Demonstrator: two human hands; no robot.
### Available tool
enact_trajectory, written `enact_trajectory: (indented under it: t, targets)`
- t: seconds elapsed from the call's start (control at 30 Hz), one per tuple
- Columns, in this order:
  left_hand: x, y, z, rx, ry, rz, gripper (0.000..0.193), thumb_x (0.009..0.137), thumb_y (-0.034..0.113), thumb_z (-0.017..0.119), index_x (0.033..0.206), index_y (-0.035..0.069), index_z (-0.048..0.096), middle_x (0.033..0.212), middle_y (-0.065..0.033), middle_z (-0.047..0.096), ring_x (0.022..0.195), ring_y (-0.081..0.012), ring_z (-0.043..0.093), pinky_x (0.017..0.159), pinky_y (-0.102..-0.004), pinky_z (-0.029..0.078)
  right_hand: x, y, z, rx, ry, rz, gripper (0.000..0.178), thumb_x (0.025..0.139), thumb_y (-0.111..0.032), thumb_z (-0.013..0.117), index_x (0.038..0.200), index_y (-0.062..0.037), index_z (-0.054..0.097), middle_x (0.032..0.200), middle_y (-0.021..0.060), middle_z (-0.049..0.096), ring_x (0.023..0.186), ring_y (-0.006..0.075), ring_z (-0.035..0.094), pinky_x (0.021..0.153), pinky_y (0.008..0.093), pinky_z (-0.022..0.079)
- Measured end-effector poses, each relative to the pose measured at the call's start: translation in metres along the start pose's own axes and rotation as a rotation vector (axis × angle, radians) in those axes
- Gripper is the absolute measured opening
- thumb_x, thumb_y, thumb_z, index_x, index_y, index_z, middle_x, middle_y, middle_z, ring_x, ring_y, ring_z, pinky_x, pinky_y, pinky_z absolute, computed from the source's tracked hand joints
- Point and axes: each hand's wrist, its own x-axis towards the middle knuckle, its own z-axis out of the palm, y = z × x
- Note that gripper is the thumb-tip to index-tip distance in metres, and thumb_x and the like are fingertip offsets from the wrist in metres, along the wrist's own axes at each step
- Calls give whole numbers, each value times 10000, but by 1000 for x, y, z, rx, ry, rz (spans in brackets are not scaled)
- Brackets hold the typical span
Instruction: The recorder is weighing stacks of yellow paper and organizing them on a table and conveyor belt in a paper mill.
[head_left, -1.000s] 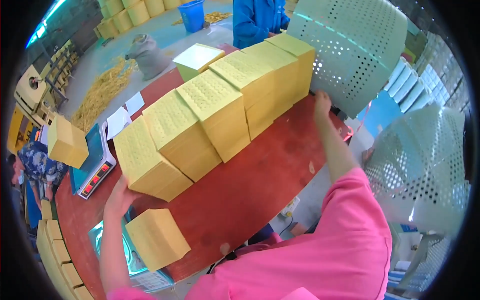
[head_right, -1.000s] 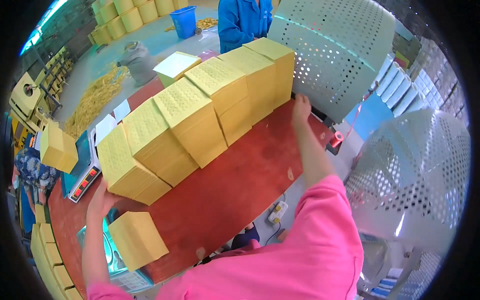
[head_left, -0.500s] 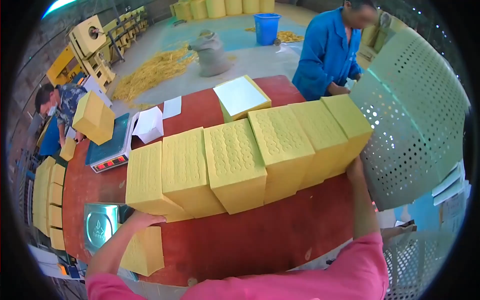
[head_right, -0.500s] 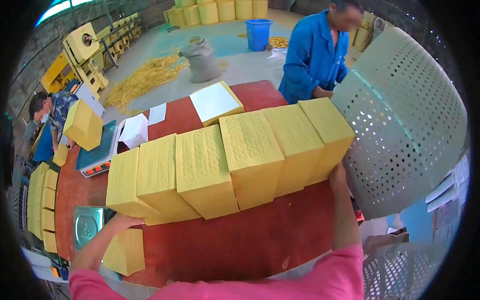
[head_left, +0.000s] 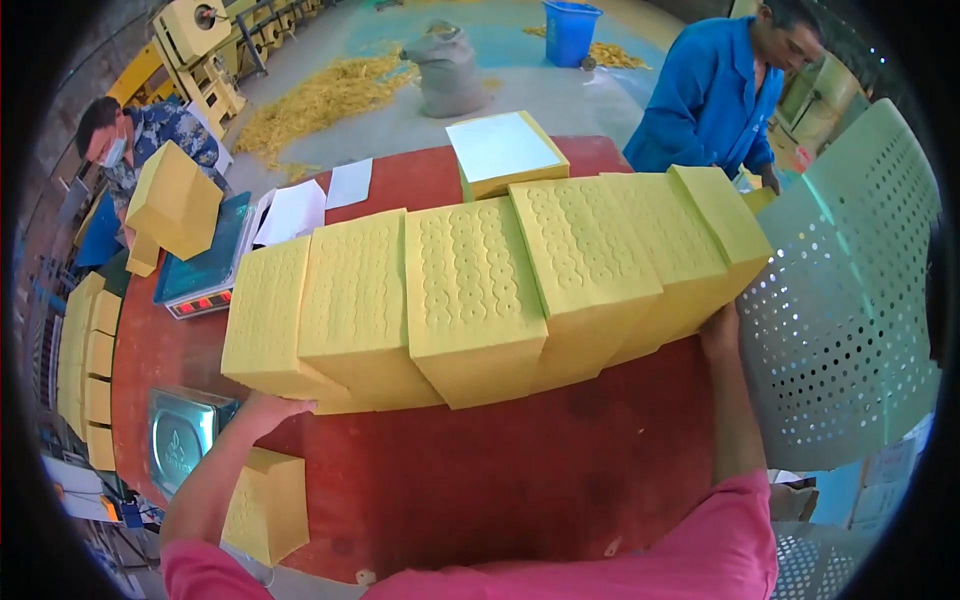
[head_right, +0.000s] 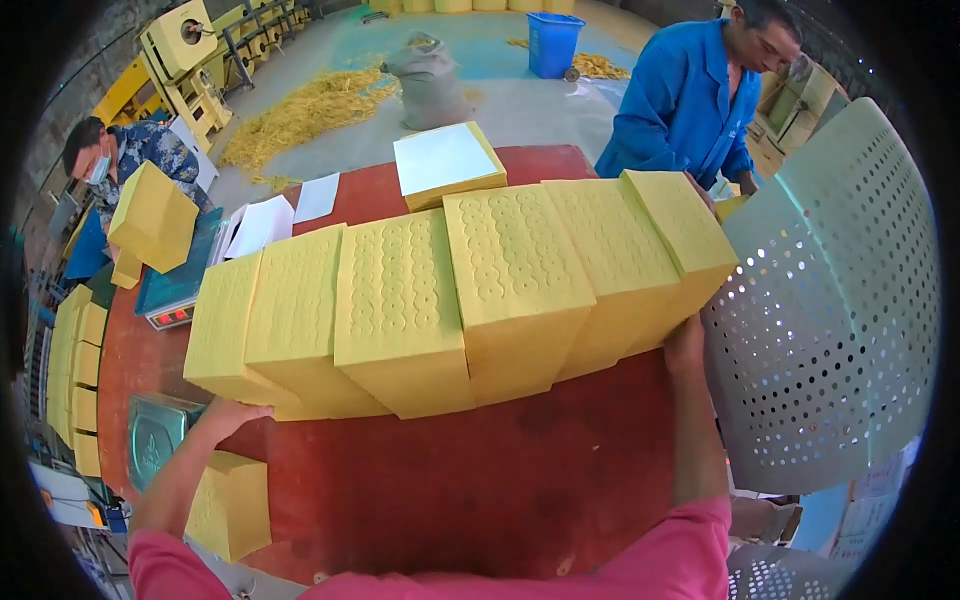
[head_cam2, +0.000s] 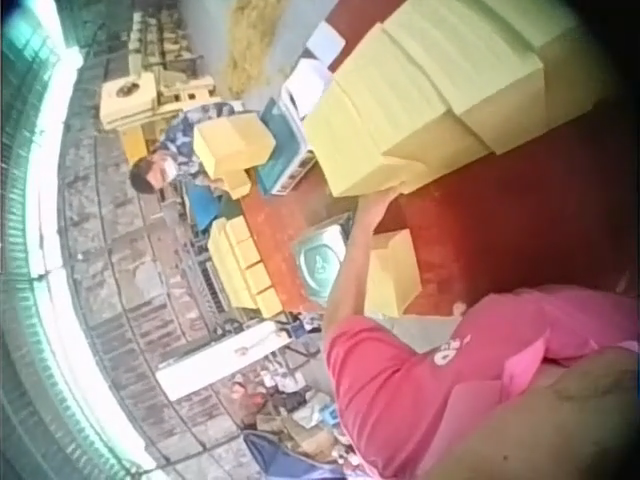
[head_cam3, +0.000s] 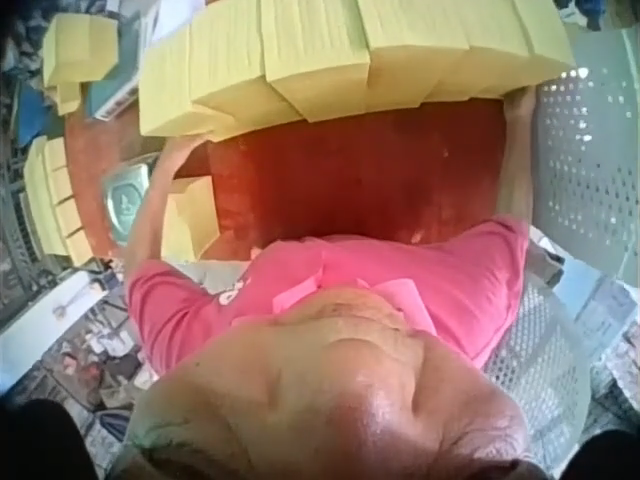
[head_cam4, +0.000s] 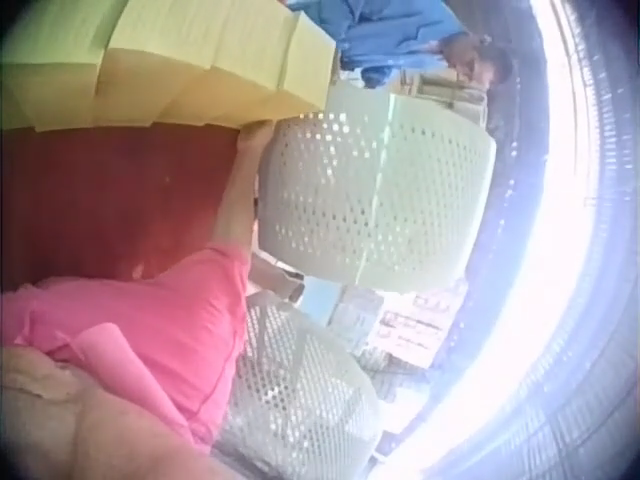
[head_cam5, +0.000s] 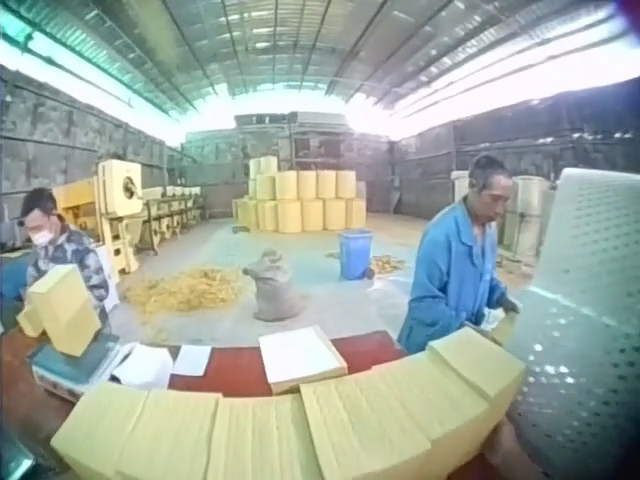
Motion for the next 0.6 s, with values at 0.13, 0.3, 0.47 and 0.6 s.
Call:
enact_trajectory:
  t: [0.13, 0.3, 0.47, 0.6]
  targets:
    - [21, 12, -6, 2, 18, 62, 342, 778, 105, 796, 1071, 19, 642, 1054, -52, 676, 942, -157, 615, 822, -315, 508, 19, 5, 17, -1, 26, 17, 593, 1031, -425, 383, 1475, -40, 312, 1505, 97, 360, 1386, 253, 331, 1140, 408, 287]
    - [53, 14, -14, 44, 59, 67, 354, 765, 31, 757, 1099, 23, 641, 1032, -48, 684, 949, -160, 639, 841, -310, 519, 56, 11, 24, 12, 21, -29, 618, 1019, -456, 406, 1473, -43, 335, 1487, 93, 397, 1374, 246, 354, 1120, 396, 302]
    - [90, 20, -24, -89, 66, 44, 448, 750, 26, 769, 1171, 13, 615, 1084, -59, 671, 1004, -168, 625, 877, -310, 508, 91, 15, 49, 44, 31, 35, 566, 1016, -424, 429, 1431, -41, 389, 1446, 77, 445, 1318, 238, 422, 1095, 384, 338]
    - [114, 30, -31, -157, 33, 56, 527, 734, 12, 776, 1227, 13, 590, 1159, -62, 651, 1054, -180, 606, 922, -314, 485, 116, 21, 59, 33, 8, -12, 569, 1003, -448, 447, 1400, -41, 428, 1425, 78, 469, 1288, 238, 452, 1079, 383, 358]
